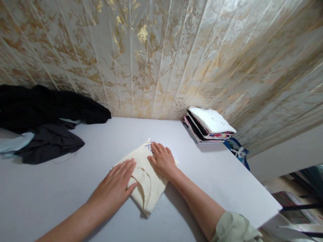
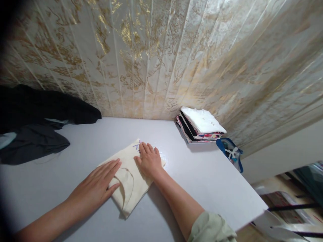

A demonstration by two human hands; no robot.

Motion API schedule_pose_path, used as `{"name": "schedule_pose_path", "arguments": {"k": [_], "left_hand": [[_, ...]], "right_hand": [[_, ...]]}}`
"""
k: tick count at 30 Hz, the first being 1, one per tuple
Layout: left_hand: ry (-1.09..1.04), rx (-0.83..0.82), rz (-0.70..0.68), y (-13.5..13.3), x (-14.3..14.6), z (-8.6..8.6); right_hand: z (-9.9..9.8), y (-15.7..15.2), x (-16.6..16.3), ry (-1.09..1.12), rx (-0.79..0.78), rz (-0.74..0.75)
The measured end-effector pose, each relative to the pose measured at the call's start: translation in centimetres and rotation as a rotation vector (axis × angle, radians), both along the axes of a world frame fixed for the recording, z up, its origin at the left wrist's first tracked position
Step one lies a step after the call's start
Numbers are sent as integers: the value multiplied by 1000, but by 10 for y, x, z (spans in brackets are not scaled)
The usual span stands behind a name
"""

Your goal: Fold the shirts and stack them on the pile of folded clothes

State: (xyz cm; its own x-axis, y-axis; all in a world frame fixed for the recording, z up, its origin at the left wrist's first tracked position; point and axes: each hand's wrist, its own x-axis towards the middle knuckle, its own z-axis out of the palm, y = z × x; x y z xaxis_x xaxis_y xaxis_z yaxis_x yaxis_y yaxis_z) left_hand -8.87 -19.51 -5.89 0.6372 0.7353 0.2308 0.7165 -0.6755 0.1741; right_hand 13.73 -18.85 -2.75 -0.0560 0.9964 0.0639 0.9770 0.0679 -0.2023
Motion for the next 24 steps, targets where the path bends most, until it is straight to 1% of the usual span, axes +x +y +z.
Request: {"name": "schedule_pose_path", "arguments": {"k": [3, 6, 10, 14, 16, 18, 20, 22, 24], "left_hand": [[-1, -60, 4, -2, -1, 11], [7, -115, 20, -3, -5, 24], [-54, -134, 32, -7, -6, 38], [-71, -203, 21, -12, -1, 43], [-62, -239, 13, -10, -1, 43], [-57, -241, 8, -1, -4, 41], [-52, -206, 21, 14, -11, 39], [-66, -121, 103, 35, -22, 35], [-131, -32, 251, 56, -34, 31]], "right_hand": [[-2, 0, 8, 27, -3, -33], [-6, 0, 19, 80, 40, -53], [-3, 0, 36, 164, 83, -119], [4, 2, 49, 240, 28, -146], [6, 3, 53, 275, 2, -143], [8, 1, 53, 304, -28, -123], [11, -5, 47, 315, -70, -96], [16, -16, 34, 328, -133, -48], [21, -29, 19, 402, -262, 69]]}}
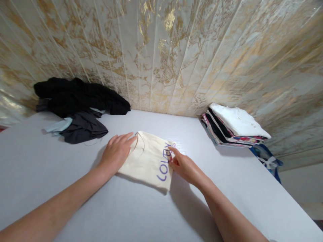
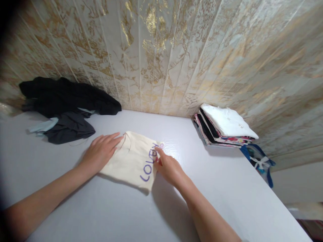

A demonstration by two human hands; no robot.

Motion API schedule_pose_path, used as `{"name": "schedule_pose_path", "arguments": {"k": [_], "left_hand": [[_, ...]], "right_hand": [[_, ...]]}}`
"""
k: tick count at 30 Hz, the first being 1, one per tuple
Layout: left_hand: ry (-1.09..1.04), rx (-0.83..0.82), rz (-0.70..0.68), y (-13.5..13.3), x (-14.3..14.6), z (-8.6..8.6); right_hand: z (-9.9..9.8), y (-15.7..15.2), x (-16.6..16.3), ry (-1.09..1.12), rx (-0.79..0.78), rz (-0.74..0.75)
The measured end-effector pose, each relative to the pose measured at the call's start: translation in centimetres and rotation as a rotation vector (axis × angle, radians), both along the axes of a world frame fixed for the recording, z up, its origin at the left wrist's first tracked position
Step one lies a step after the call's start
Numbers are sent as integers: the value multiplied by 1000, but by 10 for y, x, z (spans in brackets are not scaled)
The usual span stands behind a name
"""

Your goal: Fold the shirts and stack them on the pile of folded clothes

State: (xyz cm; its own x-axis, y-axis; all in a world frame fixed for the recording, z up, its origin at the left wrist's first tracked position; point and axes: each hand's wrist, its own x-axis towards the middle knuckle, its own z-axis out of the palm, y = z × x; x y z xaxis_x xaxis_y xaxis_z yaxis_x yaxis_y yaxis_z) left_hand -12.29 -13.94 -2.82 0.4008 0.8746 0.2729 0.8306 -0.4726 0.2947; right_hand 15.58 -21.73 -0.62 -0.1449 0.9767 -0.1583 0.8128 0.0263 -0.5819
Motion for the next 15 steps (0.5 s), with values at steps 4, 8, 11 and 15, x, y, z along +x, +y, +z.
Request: {"name": "schedule_pose_path", "arguments": {"k": [4, 8, 11, 15], "left_hand": [[-194, -85, 181, 26, -20, -6], [-122, -152, 240, 21, -21, -2], [18, -184, 240, 10, -14, 1], [54, -205, 216, 9, -7, 1]], "right_hand": [[6, -13, -16, 153, -51, 95], [-7, 0, -6, 10, 301, -151], [-21, 12, 0, -9, 351, -153], [-22, 12, -3, -22, 223, -129]]}}
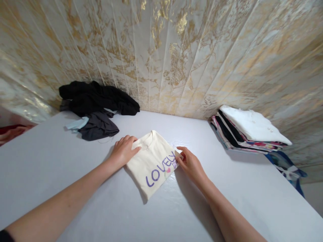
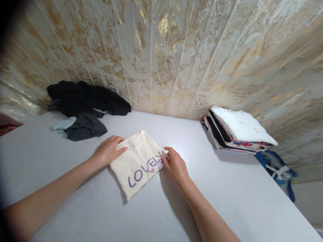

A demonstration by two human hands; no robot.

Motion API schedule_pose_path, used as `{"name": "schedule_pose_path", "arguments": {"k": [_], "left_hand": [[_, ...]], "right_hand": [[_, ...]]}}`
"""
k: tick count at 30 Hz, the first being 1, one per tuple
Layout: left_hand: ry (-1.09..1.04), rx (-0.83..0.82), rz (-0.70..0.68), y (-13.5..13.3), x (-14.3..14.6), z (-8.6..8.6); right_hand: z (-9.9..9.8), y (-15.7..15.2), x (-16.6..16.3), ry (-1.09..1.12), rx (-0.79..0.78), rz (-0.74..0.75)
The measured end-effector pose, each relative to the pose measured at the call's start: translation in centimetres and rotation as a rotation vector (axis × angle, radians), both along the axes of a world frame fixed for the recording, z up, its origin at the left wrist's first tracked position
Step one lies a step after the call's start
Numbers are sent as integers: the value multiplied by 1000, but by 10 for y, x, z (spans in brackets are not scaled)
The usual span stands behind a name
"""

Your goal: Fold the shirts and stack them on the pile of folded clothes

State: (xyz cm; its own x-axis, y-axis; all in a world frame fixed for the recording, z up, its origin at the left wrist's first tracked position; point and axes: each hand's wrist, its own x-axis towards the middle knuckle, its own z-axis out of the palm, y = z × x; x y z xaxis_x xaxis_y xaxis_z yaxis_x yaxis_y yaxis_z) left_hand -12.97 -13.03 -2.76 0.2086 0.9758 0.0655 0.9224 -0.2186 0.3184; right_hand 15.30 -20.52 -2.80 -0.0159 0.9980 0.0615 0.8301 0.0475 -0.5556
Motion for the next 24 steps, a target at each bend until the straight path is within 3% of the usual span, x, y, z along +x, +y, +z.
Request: {"name": "schedule_pose_path", "arguments": {"k": [4, 8, 12, 18, 21, 24], "left_hand": [[42, 33, -96, 23, 14, -1], [-2, 169, -254, 52, 37, 0], [-155, 270, -169, 63, 57, 4], [-142, 101, -236, 56, 93, 15], [-99, 24, -224, 60, 112, 14], [-113, -8, -197, 67, 123, 9]], "right_hand": [[13, -9, -9, -91, -148, 31], [19, -16, -14, -115, -189, 64], [20, -8, 0, -92, -142, -4], [19, 62, 19, -32, -23, -65], [8, 100, 11, -12, -38, -98], [-7, 119, 4, 22, -7, -117]]}}
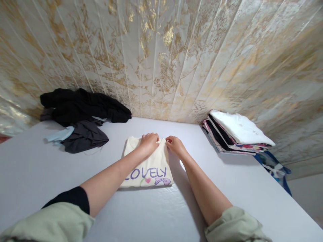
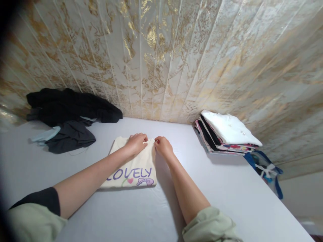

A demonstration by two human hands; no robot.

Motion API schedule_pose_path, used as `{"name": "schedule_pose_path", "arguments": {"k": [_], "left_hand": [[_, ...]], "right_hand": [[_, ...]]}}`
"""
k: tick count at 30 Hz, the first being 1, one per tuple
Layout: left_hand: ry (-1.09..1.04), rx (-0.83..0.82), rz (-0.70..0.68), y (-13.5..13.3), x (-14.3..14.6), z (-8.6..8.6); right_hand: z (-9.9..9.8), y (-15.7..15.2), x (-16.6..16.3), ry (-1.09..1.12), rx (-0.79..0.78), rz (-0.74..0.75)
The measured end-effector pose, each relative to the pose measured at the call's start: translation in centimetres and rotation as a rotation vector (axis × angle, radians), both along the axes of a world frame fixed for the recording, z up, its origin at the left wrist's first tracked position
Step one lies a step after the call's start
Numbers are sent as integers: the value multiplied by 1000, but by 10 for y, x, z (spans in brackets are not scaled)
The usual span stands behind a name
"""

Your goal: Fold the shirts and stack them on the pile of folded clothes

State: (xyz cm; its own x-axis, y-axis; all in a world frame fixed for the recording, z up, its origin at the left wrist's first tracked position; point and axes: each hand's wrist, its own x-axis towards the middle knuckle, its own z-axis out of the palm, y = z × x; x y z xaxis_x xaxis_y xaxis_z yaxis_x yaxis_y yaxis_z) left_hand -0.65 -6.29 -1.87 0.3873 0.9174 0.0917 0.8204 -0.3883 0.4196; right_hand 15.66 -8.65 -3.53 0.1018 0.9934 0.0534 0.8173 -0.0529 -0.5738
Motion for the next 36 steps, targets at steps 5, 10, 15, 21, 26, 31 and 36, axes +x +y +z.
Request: {"name": "schedule_pose_path", "arguments": {"k": [5, 10, 15, 21, 26, 31, 36], "left_hand": [[-158, 34, 8, 6, 2, -19], [-374, 24, -20, 8, 2, -31], [-448, 63, -53, 9, 2, -32], [-508, 55, -44, 10, 1, -35], [-514, 28, -62, 7, 1, -29], [-486, 5, -118, 0, 1, -19], [-518, 32, -134, 0, 2, -21]], "right_hand": [[-18, 0, 3, 228, 121, 12], [-17, 0, 5, 510, 139, 65], [-15, 3, 1, 592, 143, 66], [-9, 0, -3, 546, 57, 10], [-3, -4, -7, 459, 86, 57], [0, -6, -7, 449, 87, 96], [1, -7, -9, 438, 121, 111]]}}
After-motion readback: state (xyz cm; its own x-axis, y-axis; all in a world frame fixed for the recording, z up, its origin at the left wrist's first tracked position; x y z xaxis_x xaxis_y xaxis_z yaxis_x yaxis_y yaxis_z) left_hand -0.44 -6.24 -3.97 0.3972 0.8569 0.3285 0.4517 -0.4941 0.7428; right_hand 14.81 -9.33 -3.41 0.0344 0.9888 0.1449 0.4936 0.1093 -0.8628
